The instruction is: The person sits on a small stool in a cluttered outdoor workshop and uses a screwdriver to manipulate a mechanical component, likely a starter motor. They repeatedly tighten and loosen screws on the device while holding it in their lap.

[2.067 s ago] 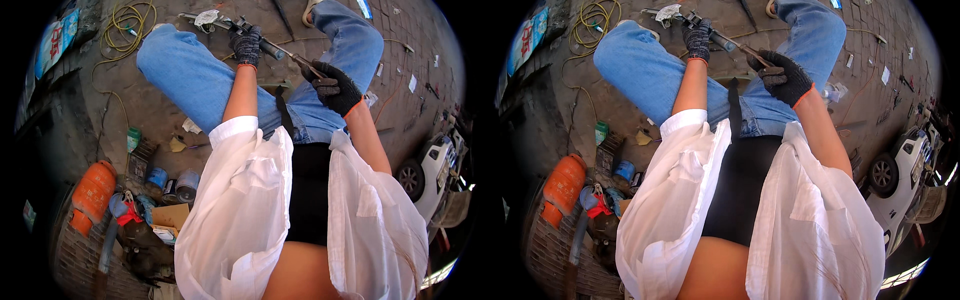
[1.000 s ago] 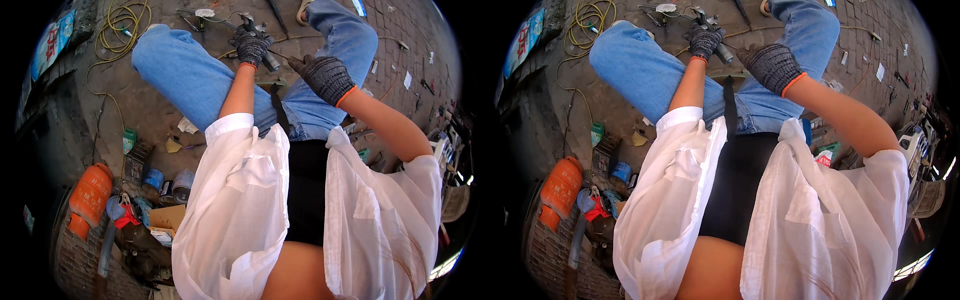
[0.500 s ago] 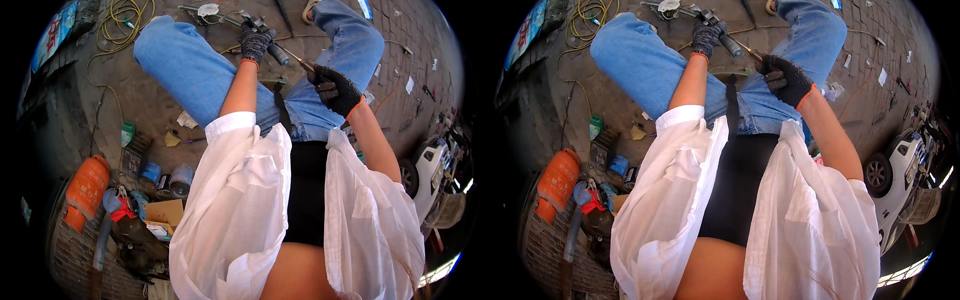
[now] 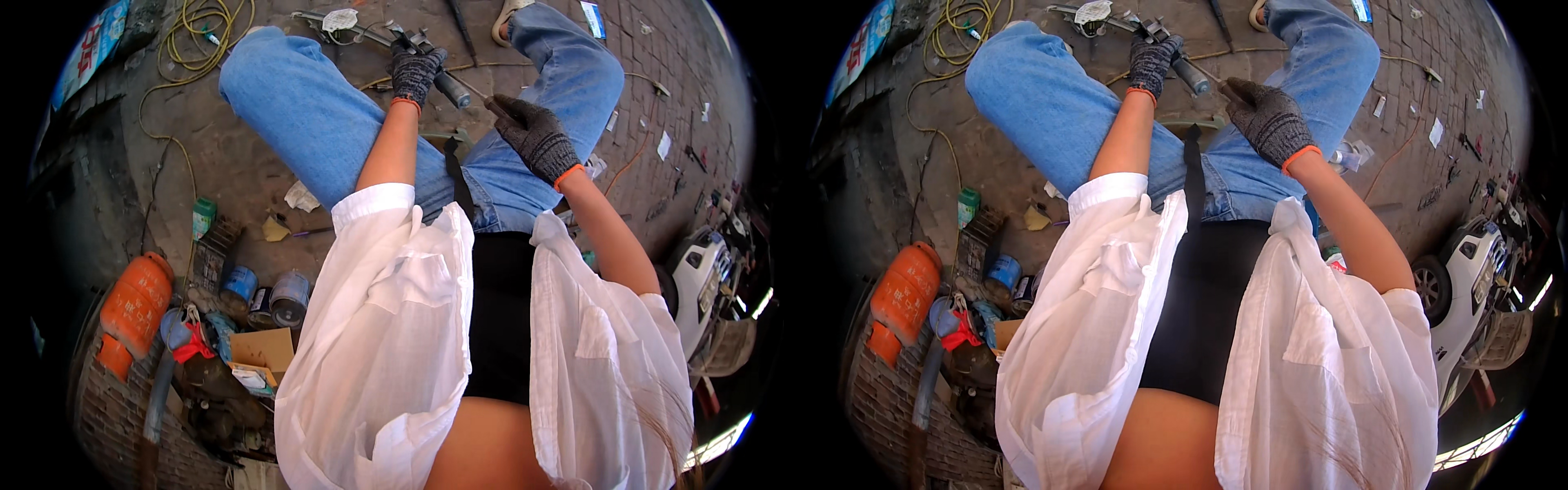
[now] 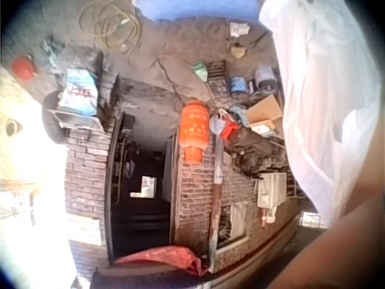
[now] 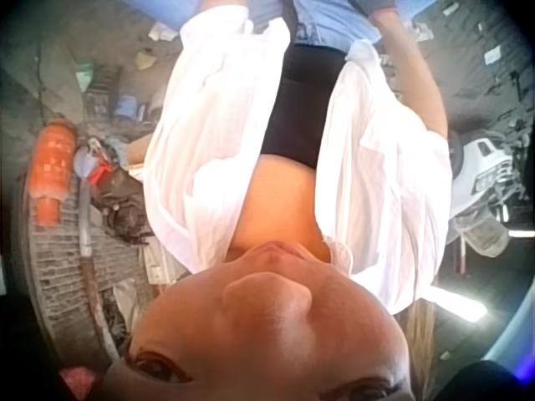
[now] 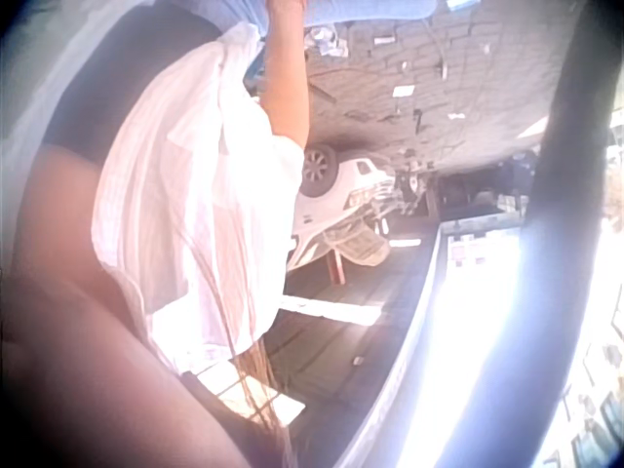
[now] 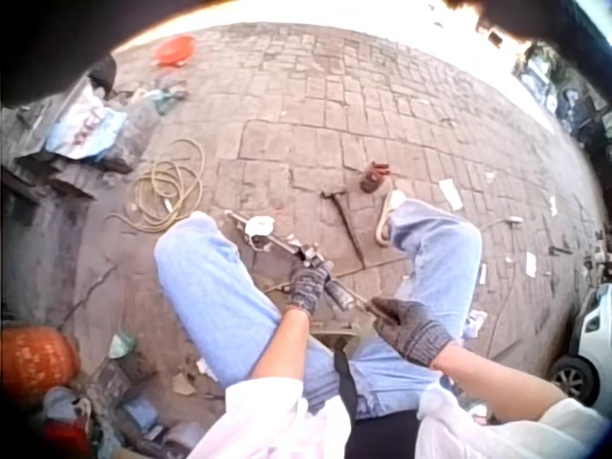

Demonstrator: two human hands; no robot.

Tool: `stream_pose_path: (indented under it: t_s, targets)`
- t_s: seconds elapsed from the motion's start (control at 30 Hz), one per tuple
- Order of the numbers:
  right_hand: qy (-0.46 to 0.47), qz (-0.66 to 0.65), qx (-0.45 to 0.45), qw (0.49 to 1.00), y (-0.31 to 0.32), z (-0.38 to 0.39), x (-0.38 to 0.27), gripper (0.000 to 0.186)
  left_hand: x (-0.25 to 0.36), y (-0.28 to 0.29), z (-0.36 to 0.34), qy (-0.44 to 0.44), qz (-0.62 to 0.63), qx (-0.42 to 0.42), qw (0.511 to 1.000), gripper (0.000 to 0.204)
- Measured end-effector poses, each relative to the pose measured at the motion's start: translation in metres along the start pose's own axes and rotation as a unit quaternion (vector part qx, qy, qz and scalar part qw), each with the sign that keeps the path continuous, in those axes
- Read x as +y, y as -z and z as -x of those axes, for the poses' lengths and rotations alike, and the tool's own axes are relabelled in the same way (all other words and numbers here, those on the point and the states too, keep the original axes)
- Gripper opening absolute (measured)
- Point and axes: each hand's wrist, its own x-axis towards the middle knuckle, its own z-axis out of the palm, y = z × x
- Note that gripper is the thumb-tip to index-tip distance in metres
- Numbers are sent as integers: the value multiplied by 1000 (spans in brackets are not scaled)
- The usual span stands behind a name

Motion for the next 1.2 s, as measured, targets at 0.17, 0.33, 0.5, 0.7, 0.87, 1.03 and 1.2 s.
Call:
stream_pose_path:
  t_s: [0.17, 0.33, 0.5, 0.7, 0.87, 1.03, 1.2]
  targets:
    - [-32, 109, -104, 988, -8, -10, -48, 40, 2, -1, 2, 13, 16, -121, 992, 51]
    - [-94, 96, -136, 982, 18, -5, -52, 42, -6, -3, -1, 28, 53, -50, 997, 26]
    - [-79, 57, -40, 994, 34, 17, -36, 38, 16, 3, 7, 80, 266, -69, 958, 25]
    - [-131, -20, -39, 990, 29, 15, -36, 37, 0, -3, 2, 40, 262, -38, 964, 25]
    - [-121, -15, -29, 992, 22, 15, -30, 37, -1, -3, -3, 40, 225, -70, 971, 25]
    - [-122, -3, -31, 992, 19, 11, -32, 37, -5, -3, -6, 63, 237, -50, 968, 26]
    - [-129, -49, -14, 990, 10, 13, -22, 36, 5, -2, 6, 33, 232, -54, 971, 29]
